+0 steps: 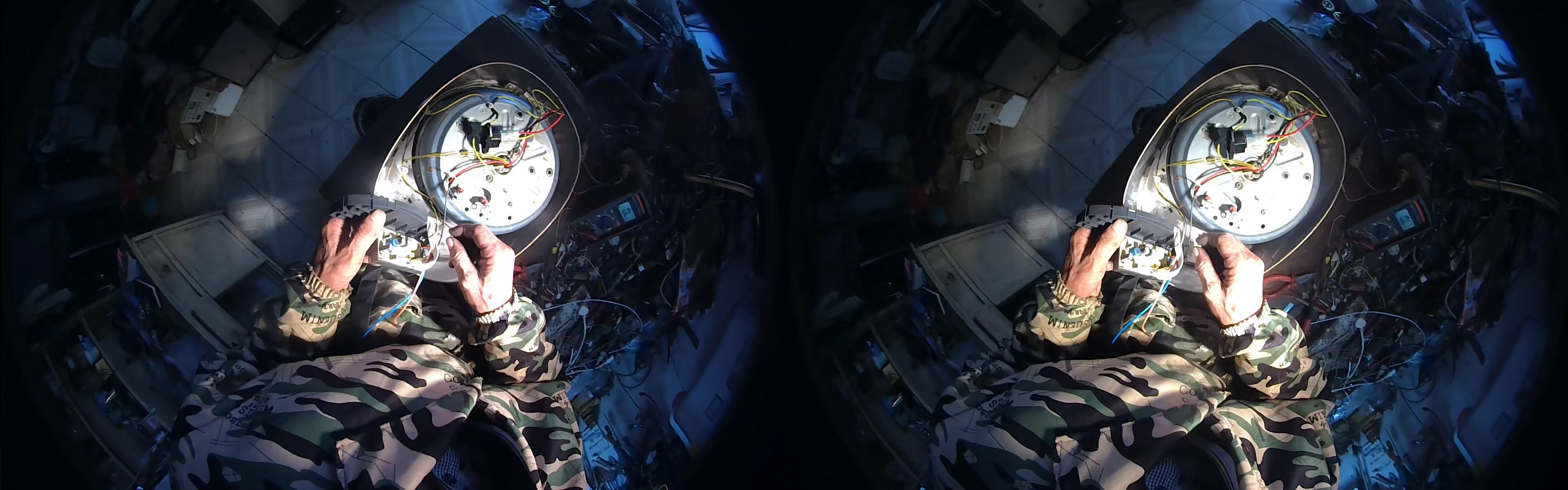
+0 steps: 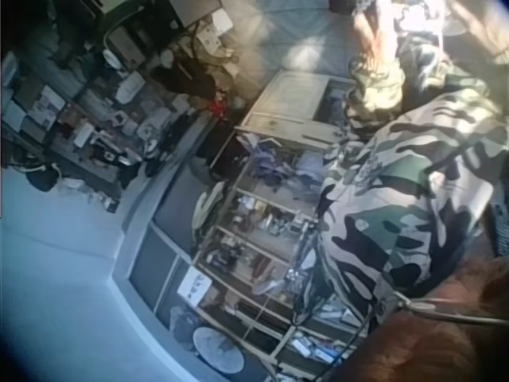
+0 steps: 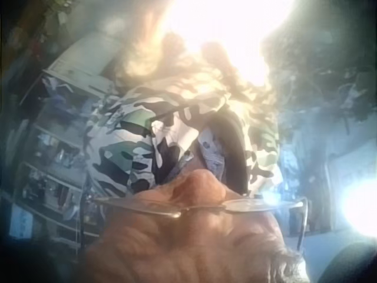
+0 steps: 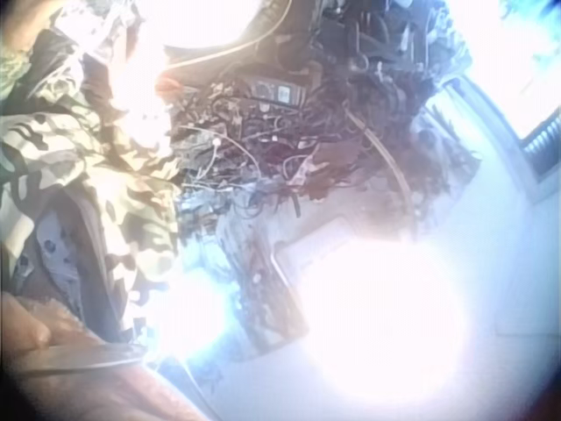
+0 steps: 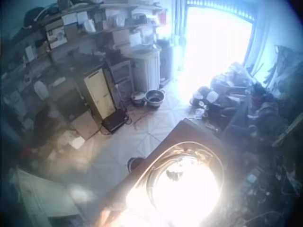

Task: The person repairs an electronic device by manipulating wires and components on a circuit board. They use a screwdriver to adjust parts and a multimeter to test connections, working over a cluttered workbench.

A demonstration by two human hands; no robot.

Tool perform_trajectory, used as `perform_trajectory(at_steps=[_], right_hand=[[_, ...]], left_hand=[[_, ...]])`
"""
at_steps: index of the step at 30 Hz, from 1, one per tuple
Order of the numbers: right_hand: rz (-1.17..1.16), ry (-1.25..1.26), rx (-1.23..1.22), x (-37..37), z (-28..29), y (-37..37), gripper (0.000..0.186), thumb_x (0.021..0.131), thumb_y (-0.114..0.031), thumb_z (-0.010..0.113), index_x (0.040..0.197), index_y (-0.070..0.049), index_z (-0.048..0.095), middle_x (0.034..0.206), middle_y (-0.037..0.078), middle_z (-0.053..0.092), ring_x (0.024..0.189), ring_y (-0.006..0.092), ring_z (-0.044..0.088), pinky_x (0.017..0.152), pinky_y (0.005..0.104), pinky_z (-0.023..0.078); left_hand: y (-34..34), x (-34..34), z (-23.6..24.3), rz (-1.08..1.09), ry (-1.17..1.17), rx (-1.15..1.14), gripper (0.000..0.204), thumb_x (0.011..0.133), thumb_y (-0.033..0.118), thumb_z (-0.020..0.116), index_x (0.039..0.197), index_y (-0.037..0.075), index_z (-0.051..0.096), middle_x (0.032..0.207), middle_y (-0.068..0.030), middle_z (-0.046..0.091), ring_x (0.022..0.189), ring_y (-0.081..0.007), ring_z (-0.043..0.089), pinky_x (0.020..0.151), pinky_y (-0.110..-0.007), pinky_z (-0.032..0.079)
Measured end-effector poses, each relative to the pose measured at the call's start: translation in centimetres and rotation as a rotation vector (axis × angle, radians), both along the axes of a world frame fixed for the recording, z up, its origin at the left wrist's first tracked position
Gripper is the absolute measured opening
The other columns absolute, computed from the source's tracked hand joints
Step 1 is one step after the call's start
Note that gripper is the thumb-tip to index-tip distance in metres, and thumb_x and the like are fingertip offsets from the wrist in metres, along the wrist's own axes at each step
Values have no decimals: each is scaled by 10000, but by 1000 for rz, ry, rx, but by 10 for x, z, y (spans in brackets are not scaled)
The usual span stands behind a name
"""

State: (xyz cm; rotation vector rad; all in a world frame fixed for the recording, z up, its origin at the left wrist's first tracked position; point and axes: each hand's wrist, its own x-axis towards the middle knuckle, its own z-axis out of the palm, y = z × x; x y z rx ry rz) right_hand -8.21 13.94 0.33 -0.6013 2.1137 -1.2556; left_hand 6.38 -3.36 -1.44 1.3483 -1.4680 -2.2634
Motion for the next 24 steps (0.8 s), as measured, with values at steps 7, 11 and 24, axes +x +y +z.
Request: perform_trajectory(at_steps=[7, 11, 24], right_hand=[[-129, -208, -76, 10, 1, 0, 82, 931, -49, 625, 987, 5, 649, 717, 61, 611, 615, 98, 564, 590, 255, 469], [-131, -155, -104, 11, -8, 5, 91, 919, -53, 641, 986, 7, 651, 726, 59, 613, 622, 95, 566, 591, 253, 470], [139, -224, -69, 33, 38, 2, 293, 893, -238, 726, 750, 7, 652, 643, 141, 639, 563, 237, 635, 572, 337, 500]], left_hand=[[-5, 9, -6, 99, 81, 109, 328, 924, 306, 715, 1095, 42, 622, 995, -45, 669, 898, -131, 675, 734, -272, 583], [-6, 6, -5, 187, 65, -19, 421, 878, 402, 745, 1099, 54, 661, 965, -21, 686, 812, -95, 660, 597, -210, 495], [-10, 17, -9, 250, 470, 283, 368, 1001, 236, 564, 1303, 25, 570, 1276, -127, 631, 1183, -235, 605, 1002, -399, 499]])
